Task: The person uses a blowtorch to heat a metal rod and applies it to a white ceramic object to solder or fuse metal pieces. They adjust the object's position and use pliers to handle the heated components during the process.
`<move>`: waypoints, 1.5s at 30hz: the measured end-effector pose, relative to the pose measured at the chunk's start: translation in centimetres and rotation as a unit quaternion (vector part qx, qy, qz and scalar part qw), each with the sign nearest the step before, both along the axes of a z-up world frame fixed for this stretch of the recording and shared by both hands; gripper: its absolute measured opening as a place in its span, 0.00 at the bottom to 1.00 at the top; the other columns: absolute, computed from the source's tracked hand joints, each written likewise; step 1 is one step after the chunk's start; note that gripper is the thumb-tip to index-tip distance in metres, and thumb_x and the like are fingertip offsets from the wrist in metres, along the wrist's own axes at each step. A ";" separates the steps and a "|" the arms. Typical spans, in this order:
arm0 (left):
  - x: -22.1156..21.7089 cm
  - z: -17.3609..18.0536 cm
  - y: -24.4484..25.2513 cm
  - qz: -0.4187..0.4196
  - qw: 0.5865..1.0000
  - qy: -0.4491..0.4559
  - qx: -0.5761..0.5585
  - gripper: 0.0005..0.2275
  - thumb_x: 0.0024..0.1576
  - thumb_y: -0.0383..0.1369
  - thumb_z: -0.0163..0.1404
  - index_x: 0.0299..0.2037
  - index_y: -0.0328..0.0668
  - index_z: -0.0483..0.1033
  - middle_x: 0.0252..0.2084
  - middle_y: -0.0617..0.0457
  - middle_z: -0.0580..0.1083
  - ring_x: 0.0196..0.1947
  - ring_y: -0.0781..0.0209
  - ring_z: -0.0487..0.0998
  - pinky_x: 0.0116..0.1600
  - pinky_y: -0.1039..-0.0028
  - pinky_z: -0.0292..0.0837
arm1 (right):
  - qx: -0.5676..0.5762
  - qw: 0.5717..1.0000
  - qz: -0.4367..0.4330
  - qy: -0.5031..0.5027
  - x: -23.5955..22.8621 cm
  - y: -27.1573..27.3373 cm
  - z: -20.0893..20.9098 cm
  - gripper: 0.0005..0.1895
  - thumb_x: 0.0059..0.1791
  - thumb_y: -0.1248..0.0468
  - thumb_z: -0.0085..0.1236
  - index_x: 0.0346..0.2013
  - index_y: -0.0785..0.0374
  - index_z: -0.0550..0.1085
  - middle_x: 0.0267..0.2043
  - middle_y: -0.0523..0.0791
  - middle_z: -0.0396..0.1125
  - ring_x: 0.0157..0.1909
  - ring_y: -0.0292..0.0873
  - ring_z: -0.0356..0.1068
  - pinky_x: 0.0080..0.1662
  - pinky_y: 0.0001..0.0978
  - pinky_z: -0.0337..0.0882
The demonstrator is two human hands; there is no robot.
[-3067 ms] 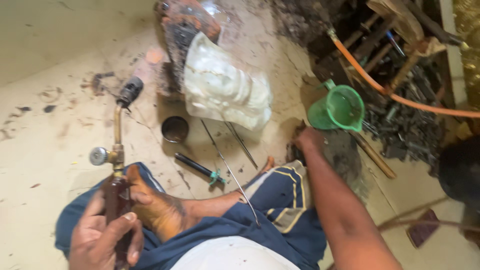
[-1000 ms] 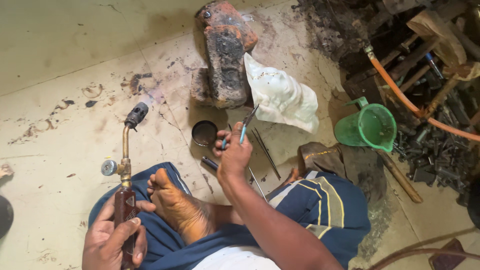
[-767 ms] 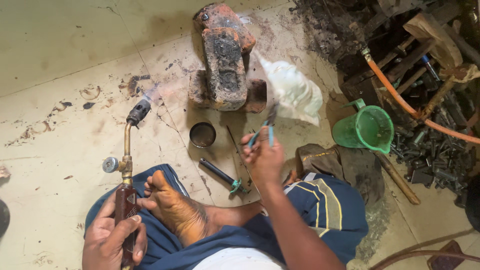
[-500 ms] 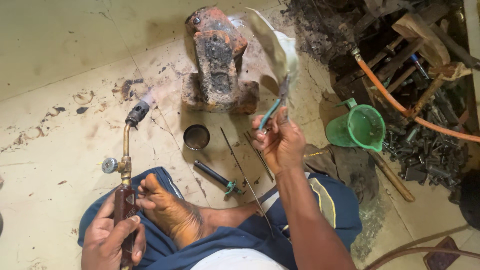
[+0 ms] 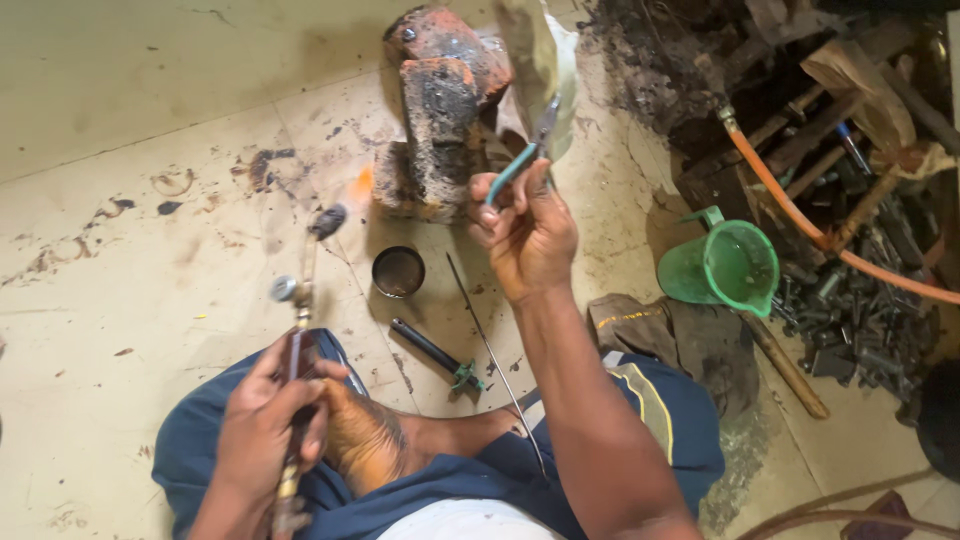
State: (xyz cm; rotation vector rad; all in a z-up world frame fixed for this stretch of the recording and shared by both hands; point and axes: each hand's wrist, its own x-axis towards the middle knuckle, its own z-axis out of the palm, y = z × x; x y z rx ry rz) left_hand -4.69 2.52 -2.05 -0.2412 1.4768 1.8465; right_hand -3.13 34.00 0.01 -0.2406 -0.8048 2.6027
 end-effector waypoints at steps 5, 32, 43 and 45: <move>-2.5 -1.4 2.9 -0.052 0.998 -0.044 -0.009 0.24 0.52 0.23 0.44 0.63 0.34 0.63 0.40 0.40 0.78 0.08 0.66 0.65 0.10 0.76 0.58 | 0.018 1.000 -0.005 -0.021 0.7 -1.0 -0.4 0.22 0.60 0.47 0.47 0.30 0.59 0.64 0.41 0.57 0.70 0.35 0.42 0.66 0.33 0.29 0.65; -9.8 -3.0 9.7 -0.048 0.999 0.019 -0.005 0.13 0.54 0.23 0.48 0.49 0.41 0.68 0.30 0.48 0.77 0.10 0.67 0.65 0.12 0.73 0.58 | -0.052 0.995 0.029 -0.082 3.1 -12.2 -4.8 0.22 0.60 0.49 0.46 0.32 0.63 0.67 0.42 0.57 0.69 0.34 0.43 0.67 0.36 0.32 0.67; -7.4 -2.4 4.6 -0.040 0.999 -0.025 -0.023 0.24 0.53 0.21 0.45 0.61 0.50 0.67 0.35 0.44 0.78 0.10 0.67 0.64 0.13 0.75 0.58 | -0.013 0.996 0.046 -0.075 2.3 -9.3 -3.3 0.20 0.60 0.49 0.47 0.34 0.62 0.67 0.44 0.58 0.69 0.35 0.44 0.68 0.36 0.32 0.68; -6.6 -3.0 4.7 -0.056 0.998 -0.028 -0.015 0.25 0.53 0.21 0.46 0.62 0.51 0.67 0.35 0.44 0.79 0.10 0.67 0.64 0.13 0.76 0.58 | -0.012 0.996 0.051 -0.072 2.1 -9.4 -3.6 0.21 0.60 0.49 0.47 0.33 0.63 0.67 0.44 0.58 0.69 0.36 0.45 0.68 0.36 0.32 0.69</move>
